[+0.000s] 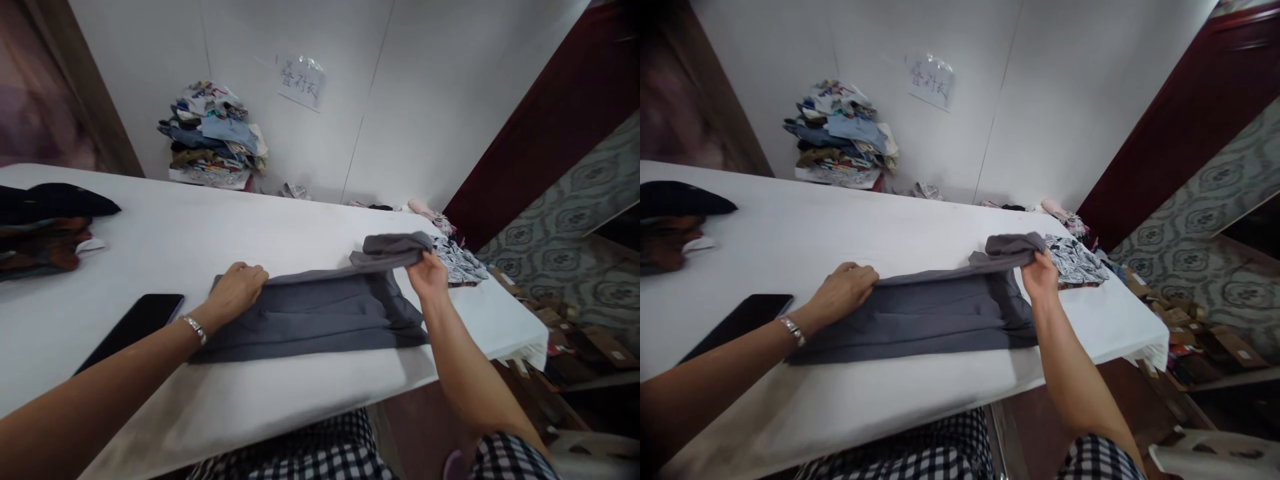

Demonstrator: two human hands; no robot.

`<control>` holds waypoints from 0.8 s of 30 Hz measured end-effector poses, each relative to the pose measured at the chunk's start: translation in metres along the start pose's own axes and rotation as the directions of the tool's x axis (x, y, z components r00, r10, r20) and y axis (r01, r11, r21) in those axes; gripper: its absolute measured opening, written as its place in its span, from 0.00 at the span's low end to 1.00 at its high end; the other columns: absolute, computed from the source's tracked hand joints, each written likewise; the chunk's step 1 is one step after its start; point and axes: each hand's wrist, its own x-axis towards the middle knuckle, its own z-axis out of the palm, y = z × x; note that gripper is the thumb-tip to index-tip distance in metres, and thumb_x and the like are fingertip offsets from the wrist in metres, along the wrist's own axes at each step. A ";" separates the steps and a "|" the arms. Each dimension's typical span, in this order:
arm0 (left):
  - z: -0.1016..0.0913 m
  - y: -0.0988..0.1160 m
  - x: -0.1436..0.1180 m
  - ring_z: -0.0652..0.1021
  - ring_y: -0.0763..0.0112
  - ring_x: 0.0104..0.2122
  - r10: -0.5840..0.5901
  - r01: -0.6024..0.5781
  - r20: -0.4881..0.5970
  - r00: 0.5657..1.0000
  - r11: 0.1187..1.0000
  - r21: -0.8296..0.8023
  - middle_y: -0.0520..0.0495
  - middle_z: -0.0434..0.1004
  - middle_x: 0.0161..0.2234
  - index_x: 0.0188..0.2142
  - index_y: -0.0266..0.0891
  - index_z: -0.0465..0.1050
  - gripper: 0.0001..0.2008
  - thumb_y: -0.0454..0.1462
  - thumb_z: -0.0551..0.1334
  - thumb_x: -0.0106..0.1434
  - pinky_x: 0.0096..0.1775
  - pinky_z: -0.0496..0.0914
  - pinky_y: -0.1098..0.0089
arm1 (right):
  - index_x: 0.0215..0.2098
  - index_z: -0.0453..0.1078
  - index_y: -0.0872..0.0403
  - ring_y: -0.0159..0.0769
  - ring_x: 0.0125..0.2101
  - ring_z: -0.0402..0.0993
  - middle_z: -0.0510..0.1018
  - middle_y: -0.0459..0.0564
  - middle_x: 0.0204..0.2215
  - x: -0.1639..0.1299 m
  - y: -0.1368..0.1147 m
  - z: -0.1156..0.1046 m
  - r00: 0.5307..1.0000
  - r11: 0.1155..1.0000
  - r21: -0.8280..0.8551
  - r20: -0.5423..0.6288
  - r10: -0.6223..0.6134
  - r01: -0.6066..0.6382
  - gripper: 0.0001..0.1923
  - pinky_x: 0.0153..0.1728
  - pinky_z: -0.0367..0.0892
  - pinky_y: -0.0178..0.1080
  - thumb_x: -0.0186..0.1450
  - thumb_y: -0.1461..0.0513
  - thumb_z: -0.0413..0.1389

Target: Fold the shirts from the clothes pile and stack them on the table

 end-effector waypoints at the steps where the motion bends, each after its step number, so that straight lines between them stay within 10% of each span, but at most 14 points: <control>1: 0.005 0.004 -0.008 0.76 0.59 0.37 0.004 -0.003 0.030 1.000 1.000 -0.026 0.41 0.76 0.34 0.32 0.39 0.70 0.12 0.31 0.49 0.61 0.47 0.65 0.58 | 0.35 0.69 0.49 0.33 0.38 0.76 0.80 0.41 0.35 -0.017 0.003 -0.014 0.998 0.999 0.001 -0.053 0.040 -0.040 0.13 0.42 0.70 0.40 0.52 0.68 0.56; 6: 0.027 0.006 -0.024 0.77 0.60 0.39 -0.105 0.122 0.089 0.990 0.971 -0.205 0.42 0.77 0.37 0.35 0.40 0.72 0.12 0.33 0.50 0.60 0.41 0.68 0.64 | 0.41 0.67 0.46 0.35 0.35 0.78 0.81 0.40 0.35 -0.070 0.020 -0.065 0.951 0.974 -0.070 -0.242 0.192 -0.214 0.17 0.35 0.72 0.41 0.53 0.63 0.60; 14: 0.022 0.006 -0.021 0.78 0.61 0.39 -0.193 0.226 0.128 0.973 0.916 -0.331 0.44 0.79 0.40 0.35 0.42 0.77 0.22 0.49 0.49 0.65 0.42 0.69 0.64 | 0.43 0.70 0.51 0.35 0.26 0.77 0.80 0.43 0.27 -0.066 0.013 -0.077 0.910 0.881 -0.319 -0.340 0.237 -0.349 0.24 0.26 0.71 0.36 0.49 0.66 0.66; 24: 0.033 0.009 -0.032 0.76 0.60 0.42 -0.178 0.182 0.040 0.983 0.938 -0.294 0.42 0.77 0.41 0.39 0.40 0.78 0.22 0.47 0.49 0.66 0.47 0.68 0.62 | 0.42 0.68 0.46 0.32 0.37 0.77 0.79 0.39 0.33 -0.012 -0.031 -0.045 0.979 0.988 0.126 -0.198 -0.058 0.084 0.12 0.40 0.73 0.39 0.59 0.62 0.58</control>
